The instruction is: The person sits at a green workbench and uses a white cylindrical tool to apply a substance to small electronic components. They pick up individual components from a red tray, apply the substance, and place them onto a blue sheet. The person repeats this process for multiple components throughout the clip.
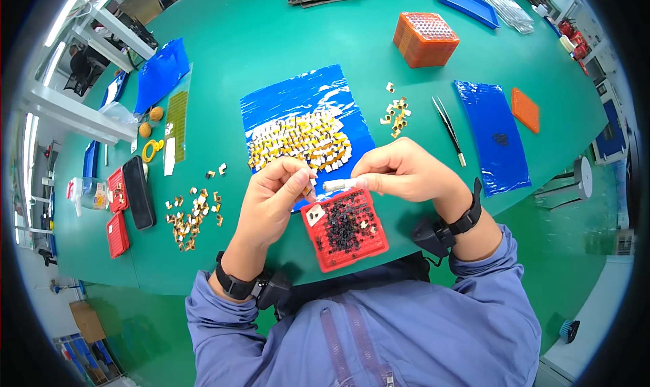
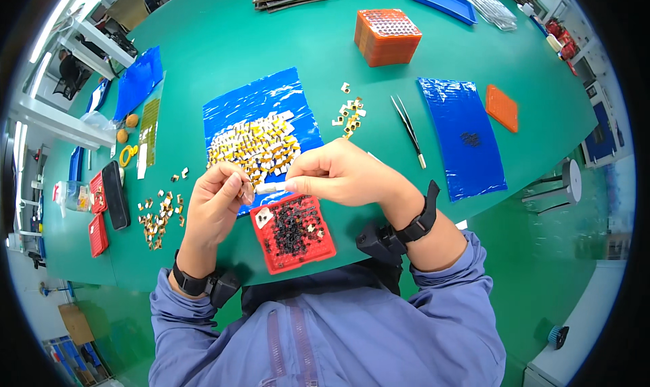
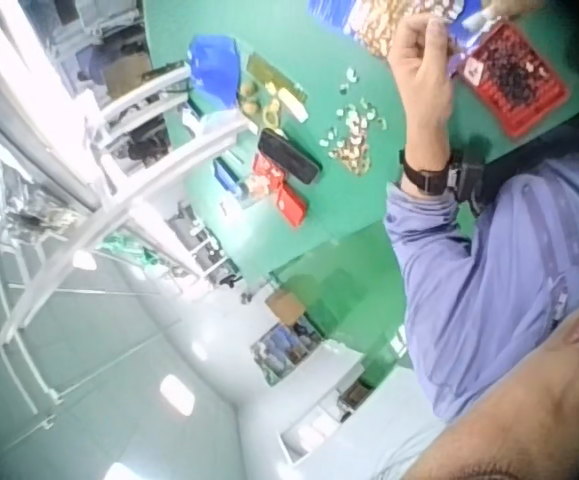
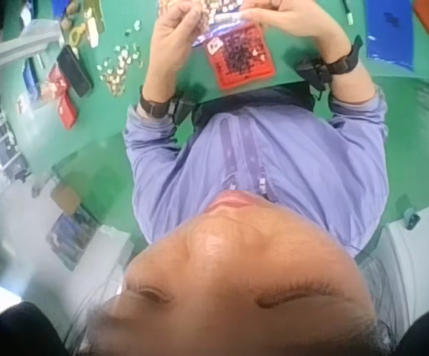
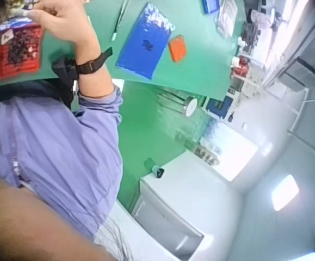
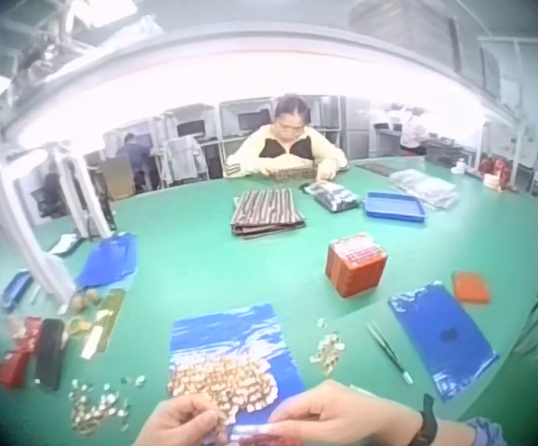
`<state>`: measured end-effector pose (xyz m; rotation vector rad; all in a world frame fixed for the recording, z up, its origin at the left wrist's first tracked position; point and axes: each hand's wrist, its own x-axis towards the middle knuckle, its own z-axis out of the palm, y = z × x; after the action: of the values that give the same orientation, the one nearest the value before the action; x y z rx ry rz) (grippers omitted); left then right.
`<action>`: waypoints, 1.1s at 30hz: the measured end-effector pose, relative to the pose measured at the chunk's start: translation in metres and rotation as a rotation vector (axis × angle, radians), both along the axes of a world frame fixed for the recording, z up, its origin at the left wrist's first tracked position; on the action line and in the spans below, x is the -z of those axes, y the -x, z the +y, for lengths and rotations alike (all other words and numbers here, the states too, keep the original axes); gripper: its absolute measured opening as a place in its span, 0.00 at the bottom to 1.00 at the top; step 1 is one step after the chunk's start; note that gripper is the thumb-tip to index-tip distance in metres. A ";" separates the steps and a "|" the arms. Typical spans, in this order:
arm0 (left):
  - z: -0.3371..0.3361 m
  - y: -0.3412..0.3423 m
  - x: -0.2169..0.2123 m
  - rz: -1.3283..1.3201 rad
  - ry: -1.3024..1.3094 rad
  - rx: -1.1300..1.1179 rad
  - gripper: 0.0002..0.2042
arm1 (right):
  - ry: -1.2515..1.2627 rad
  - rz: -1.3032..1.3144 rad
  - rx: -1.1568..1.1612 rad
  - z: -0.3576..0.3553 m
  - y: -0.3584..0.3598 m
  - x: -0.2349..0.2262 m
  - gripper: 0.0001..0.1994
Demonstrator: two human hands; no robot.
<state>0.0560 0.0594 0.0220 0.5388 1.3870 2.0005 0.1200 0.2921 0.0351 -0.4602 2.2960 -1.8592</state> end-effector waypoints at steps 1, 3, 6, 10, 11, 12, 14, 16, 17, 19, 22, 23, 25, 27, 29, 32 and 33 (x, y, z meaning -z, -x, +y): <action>0.001 0.000 0.005 -0.064 -0.026 -0.003 0.05 | -0.016 0.010 0.014 -0.001 0.001 0.001 0.07; 0.002 -0.003 0.010 -0.153 -0.074 0.009 0.05 | -0.022 0.011 0.027 -0.003 0.003 0.004 0.07; 0.006 -0.008 0.005 -0.293 -0.103 -0.036 0.05 | 0.002 -0.010 0.025 -0.004 0.004 0.008 0.07; 0.005 -0.009 0.007 -0.324 -0.154 0.035 0.04 | 0.018 -0.004 0.020 -0.004 0.004 0.008 0.07; 0.005 -0.010 0.007 -0.332 -0.164 0.049 0.04 | 0.016 0.003 0.018 -0.004 0.004 0.008 0.07; 0.006 -0.011 0.007 -0.340 -0.174 0.064 0.04 | 0.003 -0.009 0.009 -0.003 0.004 0.005 0.07; 0.007 -0.013 0.007 -0.336 -0.163 0.057 0.04 | -0.023 -0.034 -0.009 -0.003 0.004 0.000 0.07; 0.008 -0.013 0.008 -0.330 -0.162 0.064 0.04 | -0.007 -0.004 0.011 -0.002 0.004 0.002 0.07; 0.008 -0.013 0.010 -0.326 -0.165 0.076 0.05 | 0.002 0.011 0.022 -0.002 0.003 0.003 0.07; 0.009 -0.013 0.011 -0.340 -0.197 0.110 0.04 | 0.062 -0.039 0.028 -0.003 0.002 0.003 0.07; 0.008 -0.012 0.013 -0.363 -0.229 0.153 0.04 | 0.034 -0.132 -0.028 -0.001 0.001 -0.005 0.07; 0.008 -0.012 0.013 -0.349 -0.206 0.155 0.05 | 0.005 -0.166 -0.055 0.000 0.001 -0.007 0.07; 0.008 -0.013 0.014 -0.323 -0.181 0.171 0.06 | -0.030 -0.068 -0.055 0.003 0.001 -0.001 0.06; 0.008 -0.012 0.017 -0.292 -0.180 0.194 0.06 | -0.024 -0.014 -0.052 0.003 0.001 0.000 0.06; 0.008 -0.013 0.016 -0.291 -0.177 0.187 0.06 | 0.027 -0.015 -0.043 0.002 0.000 0.000 0.05; 0.008 -0.014 0.016 -0.332 -0.233 0.186 0.05 | 0.050 -0.097 -0.034 0.000 -0.001 -0.004 0.05; 0.008 -0.015 0.017 -0.353 -0.263 0.185 0.04 | 0.013 -0.092 -0.063 0.001 -0.001 -0.005 0.05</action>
<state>0.0707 0.0678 0.0052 0.3869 0.8398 2.0185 0.1207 0.2928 0.0403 -0.4342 2.1863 -1.8281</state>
